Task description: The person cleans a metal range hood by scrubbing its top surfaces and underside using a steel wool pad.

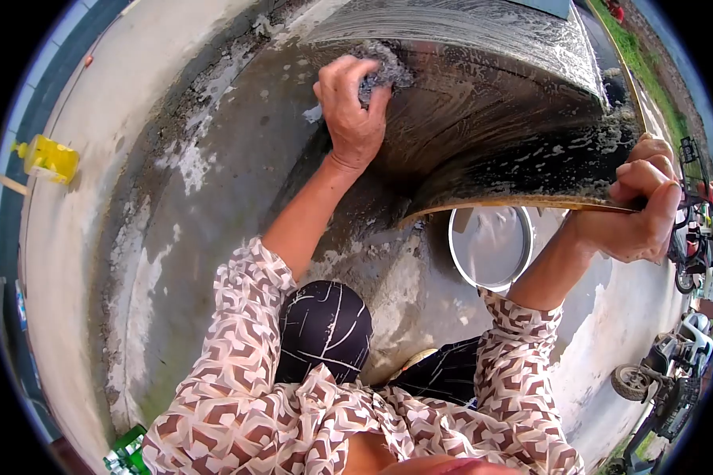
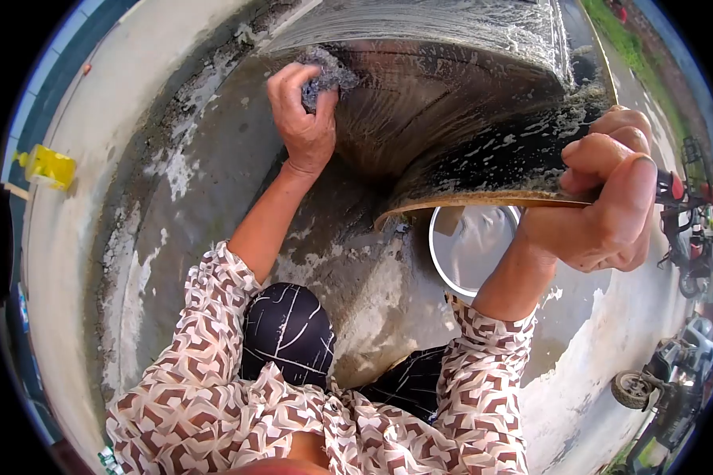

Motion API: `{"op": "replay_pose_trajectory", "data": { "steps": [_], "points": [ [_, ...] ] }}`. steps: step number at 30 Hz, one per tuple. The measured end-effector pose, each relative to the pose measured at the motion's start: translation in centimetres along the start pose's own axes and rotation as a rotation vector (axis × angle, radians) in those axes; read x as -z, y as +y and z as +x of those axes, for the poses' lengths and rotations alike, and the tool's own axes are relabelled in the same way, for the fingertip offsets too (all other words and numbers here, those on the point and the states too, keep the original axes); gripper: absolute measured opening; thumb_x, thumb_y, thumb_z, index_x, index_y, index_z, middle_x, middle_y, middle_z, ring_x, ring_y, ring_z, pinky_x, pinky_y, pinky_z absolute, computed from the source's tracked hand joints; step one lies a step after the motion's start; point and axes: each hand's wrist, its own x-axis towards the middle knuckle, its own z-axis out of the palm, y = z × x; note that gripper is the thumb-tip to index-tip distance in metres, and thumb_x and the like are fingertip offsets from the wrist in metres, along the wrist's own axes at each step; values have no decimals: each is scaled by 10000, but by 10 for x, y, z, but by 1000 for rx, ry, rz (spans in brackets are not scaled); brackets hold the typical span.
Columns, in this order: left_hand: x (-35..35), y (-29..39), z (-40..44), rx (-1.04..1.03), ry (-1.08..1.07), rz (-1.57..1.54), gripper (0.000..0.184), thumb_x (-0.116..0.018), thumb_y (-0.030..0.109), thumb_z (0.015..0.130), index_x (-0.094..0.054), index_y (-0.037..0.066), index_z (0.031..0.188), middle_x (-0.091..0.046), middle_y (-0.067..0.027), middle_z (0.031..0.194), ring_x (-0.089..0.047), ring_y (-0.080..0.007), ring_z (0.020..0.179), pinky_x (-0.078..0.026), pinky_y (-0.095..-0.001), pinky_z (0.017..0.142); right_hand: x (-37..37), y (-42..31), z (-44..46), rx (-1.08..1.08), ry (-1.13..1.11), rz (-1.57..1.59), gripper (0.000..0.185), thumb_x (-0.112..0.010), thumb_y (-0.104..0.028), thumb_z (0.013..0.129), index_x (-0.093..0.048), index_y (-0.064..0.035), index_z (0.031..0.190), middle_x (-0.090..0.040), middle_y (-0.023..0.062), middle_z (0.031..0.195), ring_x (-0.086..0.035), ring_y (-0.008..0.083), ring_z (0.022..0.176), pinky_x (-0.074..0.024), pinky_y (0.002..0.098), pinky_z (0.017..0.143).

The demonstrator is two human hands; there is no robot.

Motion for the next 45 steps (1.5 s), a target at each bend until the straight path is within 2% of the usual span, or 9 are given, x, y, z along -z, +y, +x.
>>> {"op": "replay_pose_trajectory", "data": {
  "steps": [6,9,18,20,22,26,31,38,45],
  "points": [
    [-14,-25,-4,569,252,-9,305,-562,47,866,-448,-42,1134,-435,-197,1126,-461,-311,1035,-372,-379,929,1,1,-2,16,22,9,402,-396,-216,888,-470,-39,535,-290,15,465,-338,147,496,-312,329,558],
    [-34,41,-3,8,22,-128,341,-611,35,833,-465,-7,1138,-423,-188,1145,-427,-334,1076,-333,-429,976,7,1,1,15,-11,11,395,-352,-241,908,-452,-68,568,-255,0,496,-307,150,513,-319,345,576],
    [-44,69,12,-564,-103,-30,118,-581,208,847,-569,199,964,-548,3,967,-497,-131,759,-329,-319,698,9,0,-3,-36,29,32,382,-330,-279,876,-335,-115,531,-209,-1,495,-292,156,541,-312,351,623],
    [-27,26,6,-445,-112,46,193,-650,113,771,-578,167,942,-563,0,946,-529,-134,789,-327,-321,675,4,-6,-4,-93,27,33,392,-338,-282,874,-348,-111,521,-221,-2,490,-302,156,543,-309,348,623],
    [-5,-4,2,-202,-106,43,363,-632,-85,654,-576,66,979,-556,-104,928,-550,-311,854,-398,-391,763,1,-7,-3,-117,38,31,399,-345,-283,871,-363,-106,514,-230,-3,485,-312,158,546,-306,344,622],
    [-15,21,7,84,1,-93,332,-629,-73,674,-550,34,978,-533,-143,899,-554,-348,816,-441,-396,712,-3,-7,-1,-136,50,37,393,-370,-278,854,-384,-93,508,-233,-3,475,-323,156,552,-301,344,625],
    [-40,93,34,-330,-155,-188,133,-649,29,725,-555,40,819,-497,-69,754,-499,-189,521,-411,-315,480,-6,-6,-2,-171,135,39,374,-383,-262,837,-385,-94,503,-224,-4,470,-305,147,545,-326,351,660],
    [3,25,37,-114,-346,-30,155,-615,-4,755,-552,-5,896,-580,-128,767,-609,-303,598,-487,-357,491,-7,-8,-2,-162,107,61,391,-382,-234,857,-389,-90,493,-234,-5,465,-319,148,549,-308,342,639],
    [-25,104,43,-80,-413,-220,161,-629,36,768,-518,-10,876,-591,-148,763,-598,-305,536,-481,-381,456,-7,-9,-1,-172,160,55,388,-384,-227,849,-344,-96,486,-222,-3,466,-305,153,550,-282,342,606]
  ]
}}
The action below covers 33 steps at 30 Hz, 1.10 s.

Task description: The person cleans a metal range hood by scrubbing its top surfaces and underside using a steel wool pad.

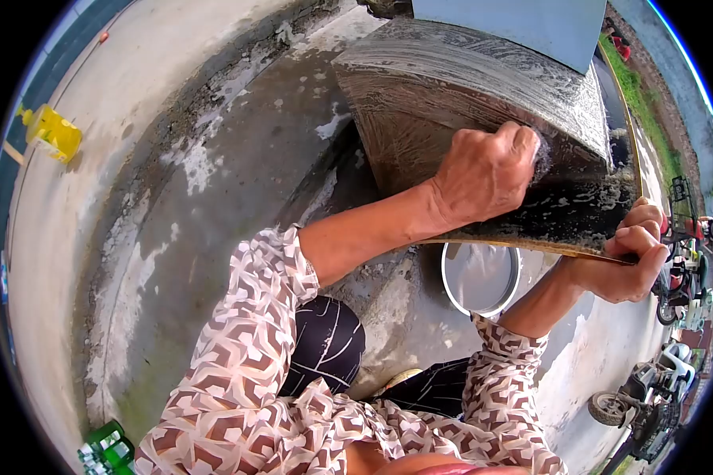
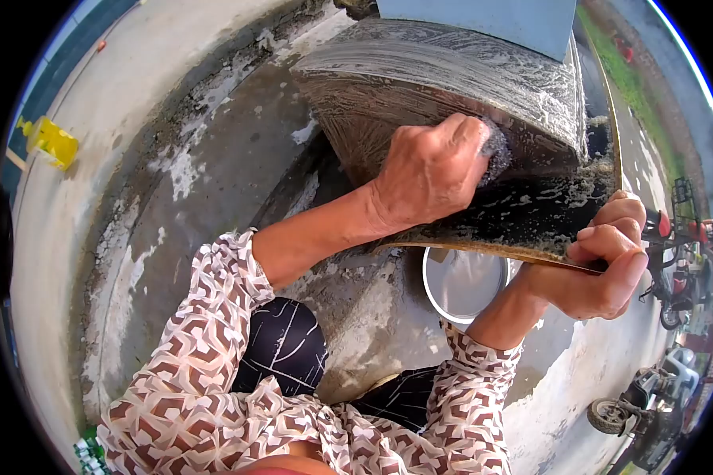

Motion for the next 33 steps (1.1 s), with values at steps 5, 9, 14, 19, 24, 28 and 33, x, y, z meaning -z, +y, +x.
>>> {"op": "replay_pose_trajectory", "data": {
  "steps": [5,9,14,19,24,28,33],
  "points": [
    [14,-28,-17,34,5,59,132,-620,34,773,-528,0,860,-589,-149,706,-598,-330,552,-476,-383,473,1,-1,-2,9,-4,-8,375,-386,-236,833,-337,-99,487,-213,-2,464,-311,157,556,-284,339,598],
    [59,-85,-39,316,105,96,90,-556,50,814,-497,-17,814,-501,-245,636,-513,-450,609,-418,-448,559,8,3,-2,18,-43,-6,374,-388,-224,838,-361,-93,489,-219,-4,464,-315,157,561,-281,331,589],
    [42,-71,-31,481,141,-15,142,-526,91,820,-471,-21,751,-462,-252,606,-495,-442,581,-409,-437,545,4,1,0,-5,3,2,378,-392,-226,844,-371,-96,490,-205,-8,473,-307,149,561,-275,326,597],
    [12,-27,-16,220,72,-109,89,-546,50,798,-521,-33,817,-519,-227,626,-546,-409,564,-438,-445,545,7,0,1,-9,-17,11,376,-385,-230,846,-369,-99,494,-204,-5,476,-308,146,566,-276,331,600],
    [49,-82,-36,546,175,-43,158,-512,117,826,-528,-35,784,-546,-246,659,-562,-424,612,-447,-441,584,9,-1,-2,19,-51,-5,340,-382,-210,810,-322,-89,498,-224,5,481,-305,153,566,-278,341,598],
    [75,-125,-43,731,301,-63,209,-498,150,793,-529,-57,795,-491,-218,638,-478,-287,604,-424,-401,636,9,-2,0,30,-69,-16,348,-381,-193,818,-338,-64,498,-234,15,493,-311,156,559,-283,337,602],
    [61,-104,-33,843,410,-280,199,-501,127,782,-515,-65,737,-478,-152,583,-441,-176,587,-408,-364,598,3,0,-1,39,-36,-31,360,-403,-199,833,-370,-63,501,-243,14,496,-305,155,562,-286,344,603]
  ]
}}
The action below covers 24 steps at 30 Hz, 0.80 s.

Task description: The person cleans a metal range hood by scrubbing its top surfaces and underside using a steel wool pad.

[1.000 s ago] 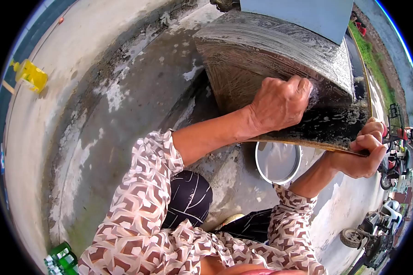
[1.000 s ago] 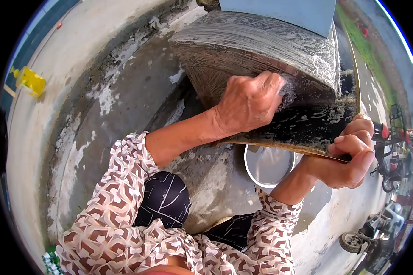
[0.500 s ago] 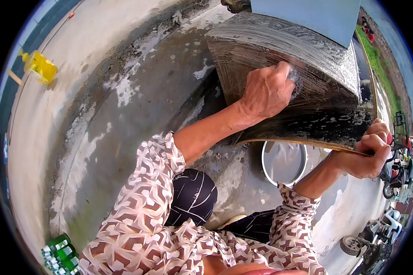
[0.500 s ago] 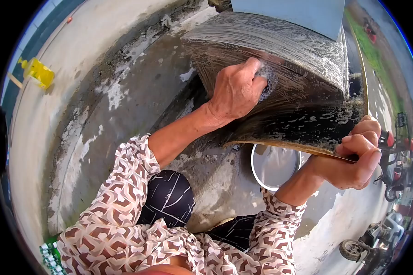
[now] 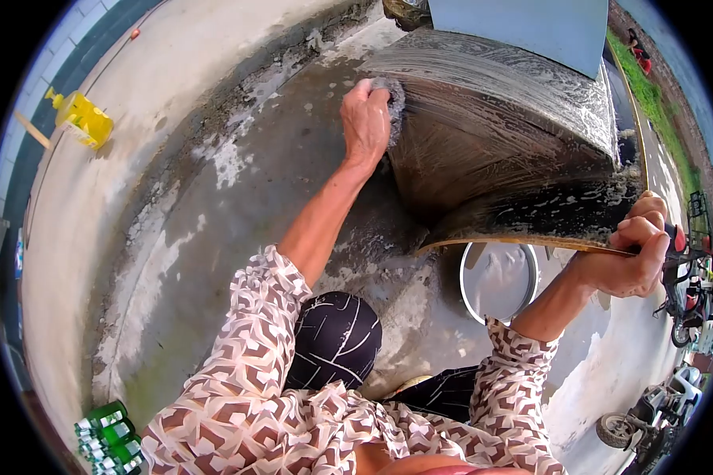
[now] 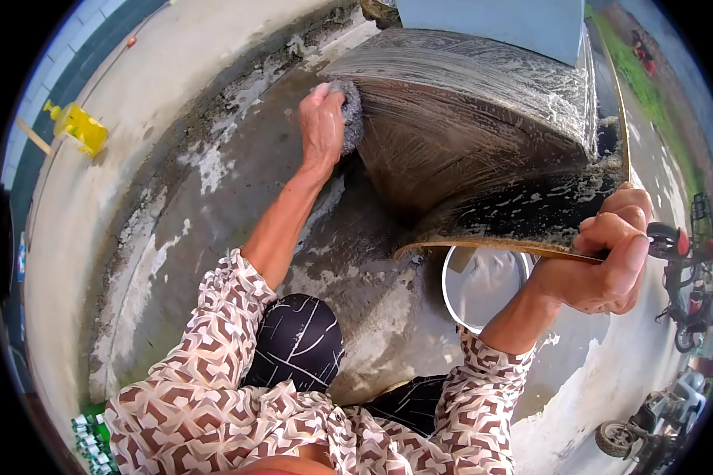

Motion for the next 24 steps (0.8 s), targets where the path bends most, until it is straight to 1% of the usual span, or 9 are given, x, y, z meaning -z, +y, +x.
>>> {"op": "replay_pose_trajectory", "data": {
  "steps": [1,4,6,8,10,16,17,20,24],
  "points": [
    [-7,9,-11,-107,-65,58,187,-497,119,788,-509,-59,731,-473,-171,584,-428,-186,565,-408,-371,576,4,1,1,-15,9,14,360,-401,-199,834,-370,-64,501,-243,12,494,-305,154,561,-286,344,604],
    [-38,27,-43,-340,-283,39,150,-548,112,806,-503,-31,819,-500,-244,634,-536,-446,624,-436,-441,592,-1,0,0,-35,23,41,364,-389,-209,836,-358,-77,498,-235,5,484,-305,156,561,-284,345,604],
    [-38,23,-43,-381,-315,43,140,-548,103,815,-510,-28,848,-504,-247,646,-541,-462,656,-439,-437,591,2,2,-1,-33,7,31,364,-387,-216,832,-349,-81,497,-227,1,482,-306,157,562,-282,346,603],
    [-27,9,-34,-414,-212,67,137,-542,96,819,-505,-36,823,-498,-238,644,-515,-407,573,-436,-421,585,3,1,-2,-22,-5,-4,356,-389,-223,824,-342,-87,498,-213,2,486,-306,159,561,-275,348,601],
    [-5,-5,-11,-185,-41,30,178,-500,112,809,-471,-55,756,-440,-198,615,-355,-246,568,-402,-373,575,5,1,-2,-20,-45,-17,353,-387,-223,822,-340,-88,500,-211,3,491,-307,160,562,-272,349,602],
    [27,-34,31,-120,121,290,206,-472,153,803,-465,-53,795,-493,-275,690,-479,-402,646,-408,-451,671,8,6,0,0,-6,30,338,-374,-237,832,-326,-99,528,-189,2,512,-293,156,560,-278,352,613],
    [23,-28,22,-128,112,216,174,-475,139,815,-462,-34,797,-451,-134,667,-395,-185,659,-383,-358,628,13,9,1,19,-35,2,345,-360,-256,852,-322,-108,542,-177,-1,513,-287,150,557,-294,362,626],
    [0,-18,-19,-216,-4,150,164,-506,133,853,-459,-24,847,-380,-178,672,-347,-203,644,-404,-373,610,22,14,3,81,-50,-32,364,-343,-275,874,-322,-113,549,-179,-4,511,-281,146,552,-306,373,640],
    [0,-36,-21,-209,89,143,156,-514,133,876,-455,-11,858,-371,-174,657,-353,-164,642,-402,-370,584,20,11,3,99,-107,-27,366,-335,-270,882,-320,-114,551,-170,-3,510,-265,144,542,-308,370,636]
  ]
}}
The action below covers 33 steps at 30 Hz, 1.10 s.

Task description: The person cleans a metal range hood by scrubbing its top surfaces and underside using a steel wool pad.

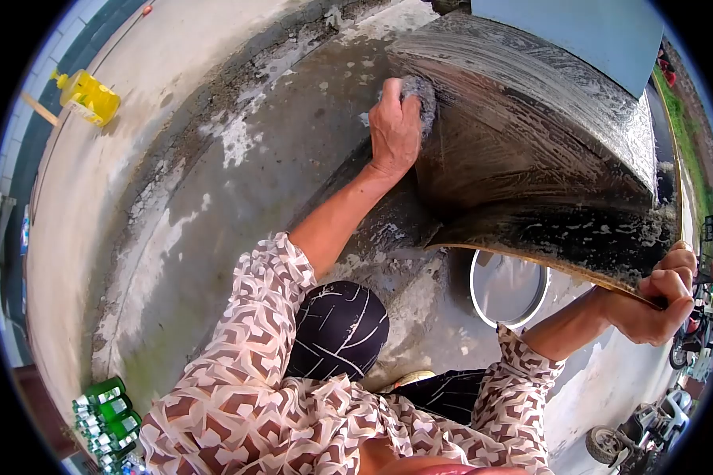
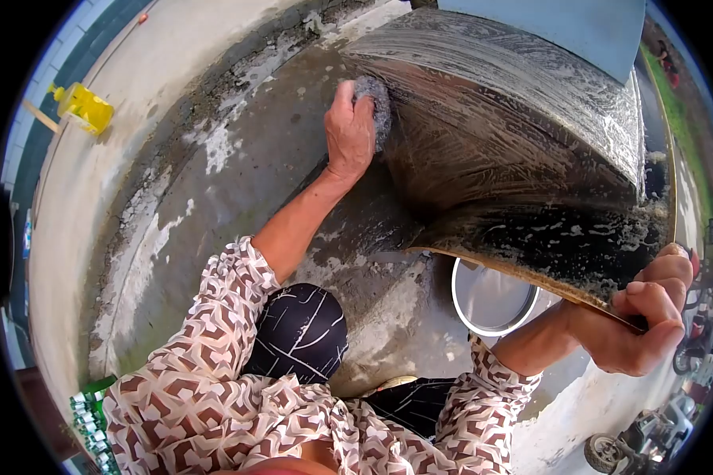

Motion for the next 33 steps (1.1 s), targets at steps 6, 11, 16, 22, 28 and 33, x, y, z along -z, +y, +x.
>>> {"op": "replay_pose_trajectory", "data": {
  "steps": [6,11,16,22,28,33],
  "points": [
    [4,23,57,-391,168,87,135,-519,127,883,-489,-5,876,-459,-175,660,-435,-289,569,-407,-379,567,2,-1,0,-20,30,28,344,-330,-246,879,-329,-109,563,-180,-5,514,-269,146,543,-304,363,636],
    [-2,-30,14,-219,156,50,127,-509,113,886,-497,-12,902,-450,-172,653,-444,-278,576,-409,-385,573,2,0,1,27,-4,-18,351,-312,-255,895,-343,-104,579,-175,-5,522,-287,145,559,-286,348,584],
    [4,-10,28,-188,110,77,80,-530,54,858,-477,16,903,-477,-207,629,-487,-434,573,-416,-436,556,0,0,-2,-21,19,-5,336,-313,-235,883,-349,-102,576,-163,-5,526,-276,141,550,-265,335,582],
    [-13,-11,3,-584,98,137,151,-594,24,821,-536,26,960,-540,-165,772,-560,-398,670,-466,-426,567,-1,1,1,2,30,19,351,-293,-234,902,-354,-114,578,-183,4,517,-292,148,552,-301,345,606],
    [-30,57,6,-707,-61,0,133,-621,18,771,-523,27,860,-533,-129,713,-559,-356,563,-441,-397,472,-6,-3,4,61,4,-69,345,-306,-231,885,-366,-104,569,-192,1,507,-297,149,538,-335,352,616],
    [-75,101,-46,-894,-254,6,198,-692,53,715,-531,57,830,-514,-64,721,-554,-210,486,-443,-322,432,5,2,4,49,30,7,291,-321,-177,836,-369,-81,565,-204,12,490,-294,149,512,-338,347,575]
  ]
}}
